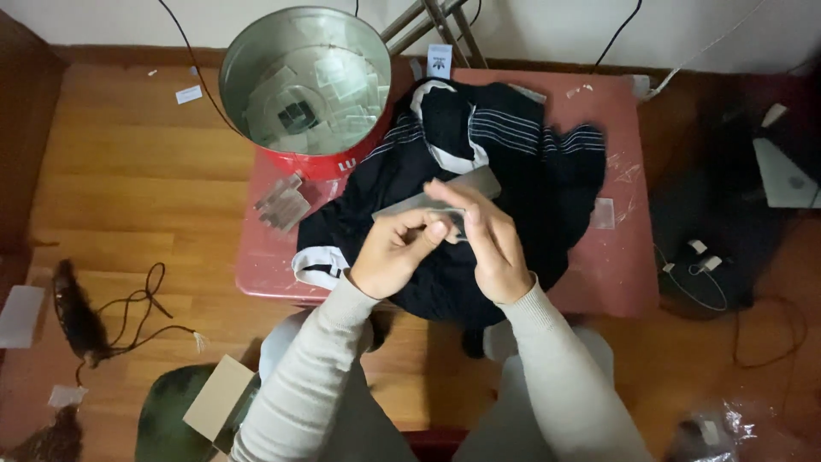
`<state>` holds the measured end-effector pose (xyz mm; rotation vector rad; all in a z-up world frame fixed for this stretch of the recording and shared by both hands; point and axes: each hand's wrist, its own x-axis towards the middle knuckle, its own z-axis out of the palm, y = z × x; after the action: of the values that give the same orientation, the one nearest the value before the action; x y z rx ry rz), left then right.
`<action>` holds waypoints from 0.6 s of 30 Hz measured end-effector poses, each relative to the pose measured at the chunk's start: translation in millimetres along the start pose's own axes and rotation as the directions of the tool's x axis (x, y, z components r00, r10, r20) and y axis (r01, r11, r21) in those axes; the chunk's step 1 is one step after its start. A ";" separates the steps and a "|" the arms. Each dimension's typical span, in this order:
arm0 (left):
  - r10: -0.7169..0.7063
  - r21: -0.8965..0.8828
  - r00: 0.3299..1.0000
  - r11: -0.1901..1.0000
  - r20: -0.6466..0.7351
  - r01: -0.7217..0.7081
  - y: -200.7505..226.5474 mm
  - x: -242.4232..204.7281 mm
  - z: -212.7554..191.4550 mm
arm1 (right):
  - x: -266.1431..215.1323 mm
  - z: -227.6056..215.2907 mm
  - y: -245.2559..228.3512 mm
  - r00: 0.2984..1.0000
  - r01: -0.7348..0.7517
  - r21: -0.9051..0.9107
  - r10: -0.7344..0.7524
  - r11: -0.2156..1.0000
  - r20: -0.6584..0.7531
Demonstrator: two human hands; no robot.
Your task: A person is sharpening or polishing small rectangular metal pieces by rubbing them against a larger metal block on a small table, then placing them into a metal tin.
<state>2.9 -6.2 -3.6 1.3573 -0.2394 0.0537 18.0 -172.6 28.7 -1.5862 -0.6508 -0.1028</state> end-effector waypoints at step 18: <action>-0.339 -0.341 0.934 0.870 0.111 0.356 7.8 -3.2 -13.0 | -3.3 0.1 7.1 0.971 0.237 -0.136 -0.228 0.962 0.076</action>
<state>0.2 8.4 0.7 1.0208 -0.0357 -0.3138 18.5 -173.5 20.9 -1.6513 -0.8927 -0.2833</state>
